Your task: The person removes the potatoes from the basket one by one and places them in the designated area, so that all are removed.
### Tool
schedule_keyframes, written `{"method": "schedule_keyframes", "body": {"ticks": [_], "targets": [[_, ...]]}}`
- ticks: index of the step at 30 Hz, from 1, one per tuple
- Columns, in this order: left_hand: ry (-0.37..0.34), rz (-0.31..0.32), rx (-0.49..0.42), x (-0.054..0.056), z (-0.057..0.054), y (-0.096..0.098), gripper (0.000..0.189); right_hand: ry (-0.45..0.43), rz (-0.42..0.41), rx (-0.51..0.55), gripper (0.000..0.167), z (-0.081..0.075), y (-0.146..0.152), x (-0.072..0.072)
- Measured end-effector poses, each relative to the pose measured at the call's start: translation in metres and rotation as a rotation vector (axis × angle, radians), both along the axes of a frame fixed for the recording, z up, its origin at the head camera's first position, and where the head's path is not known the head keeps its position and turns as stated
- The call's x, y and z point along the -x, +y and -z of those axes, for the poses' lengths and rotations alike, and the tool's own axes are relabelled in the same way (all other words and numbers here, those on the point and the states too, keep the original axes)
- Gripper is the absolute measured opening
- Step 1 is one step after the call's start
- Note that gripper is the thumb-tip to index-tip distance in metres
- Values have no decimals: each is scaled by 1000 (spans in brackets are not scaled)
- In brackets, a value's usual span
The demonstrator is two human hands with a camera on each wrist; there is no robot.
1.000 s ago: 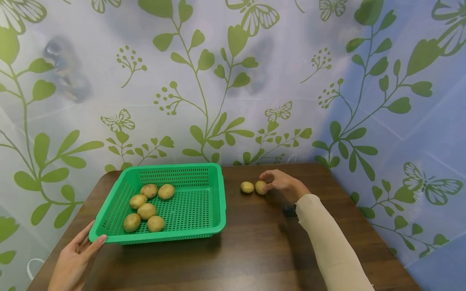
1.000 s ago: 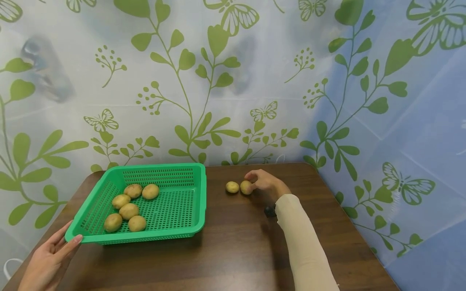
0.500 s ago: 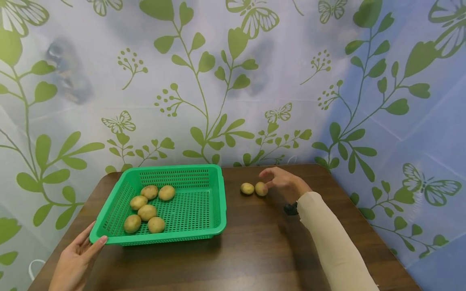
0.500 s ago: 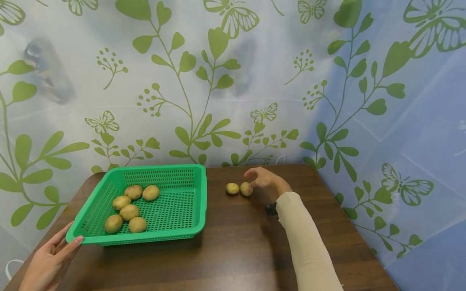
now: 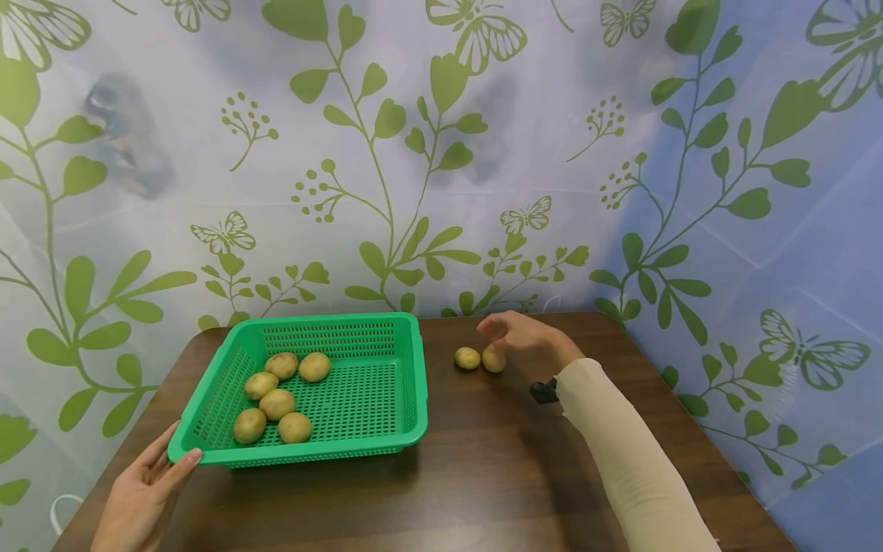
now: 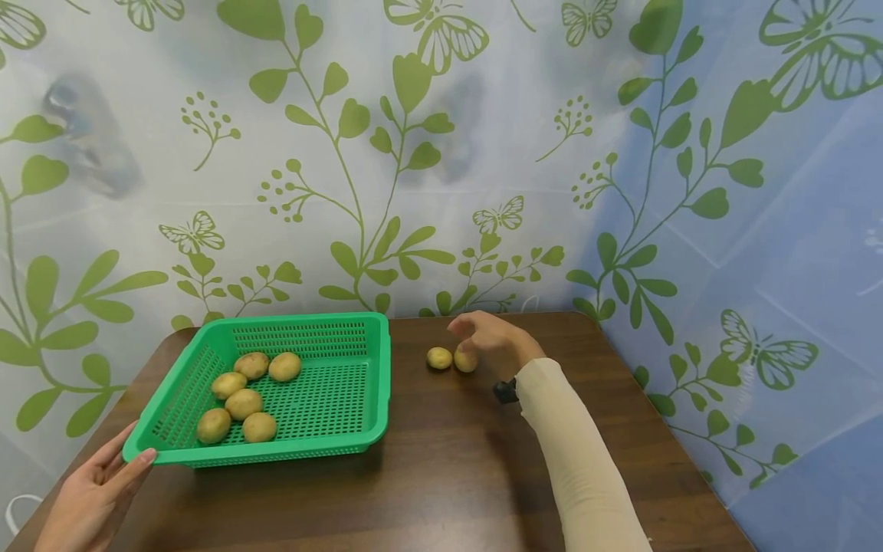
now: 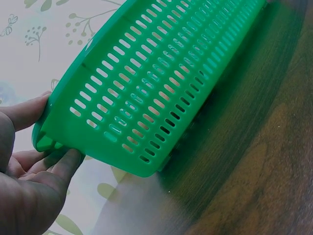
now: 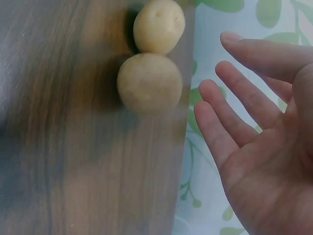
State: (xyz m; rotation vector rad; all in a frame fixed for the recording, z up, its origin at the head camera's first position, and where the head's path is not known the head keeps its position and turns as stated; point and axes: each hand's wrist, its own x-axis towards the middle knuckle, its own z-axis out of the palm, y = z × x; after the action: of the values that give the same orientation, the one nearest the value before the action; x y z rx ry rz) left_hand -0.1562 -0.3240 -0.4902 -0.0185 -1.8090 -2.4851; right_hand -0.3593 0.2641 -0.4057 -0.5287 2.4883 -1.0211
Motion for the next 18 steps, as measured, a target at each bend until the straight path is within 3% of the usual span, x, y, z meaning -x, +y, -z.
{"method": "schedule_keyframes", "body": {"ticks": [5,10,14,18], "targets": [[-34,-1,13,-1,-3,0,73,86,-87,-39,46,-4,-13,7],[7,6,-27,-3,-5,1,54,64,-141,-23,46,-6,-27,9],[36,13,-45,-3,-6,3,54,55,-164,-13,45,-10,-37,8],[18,6,-41,-3,-6,3,53,41,-163,-2,46,-15,-45,5]]}}
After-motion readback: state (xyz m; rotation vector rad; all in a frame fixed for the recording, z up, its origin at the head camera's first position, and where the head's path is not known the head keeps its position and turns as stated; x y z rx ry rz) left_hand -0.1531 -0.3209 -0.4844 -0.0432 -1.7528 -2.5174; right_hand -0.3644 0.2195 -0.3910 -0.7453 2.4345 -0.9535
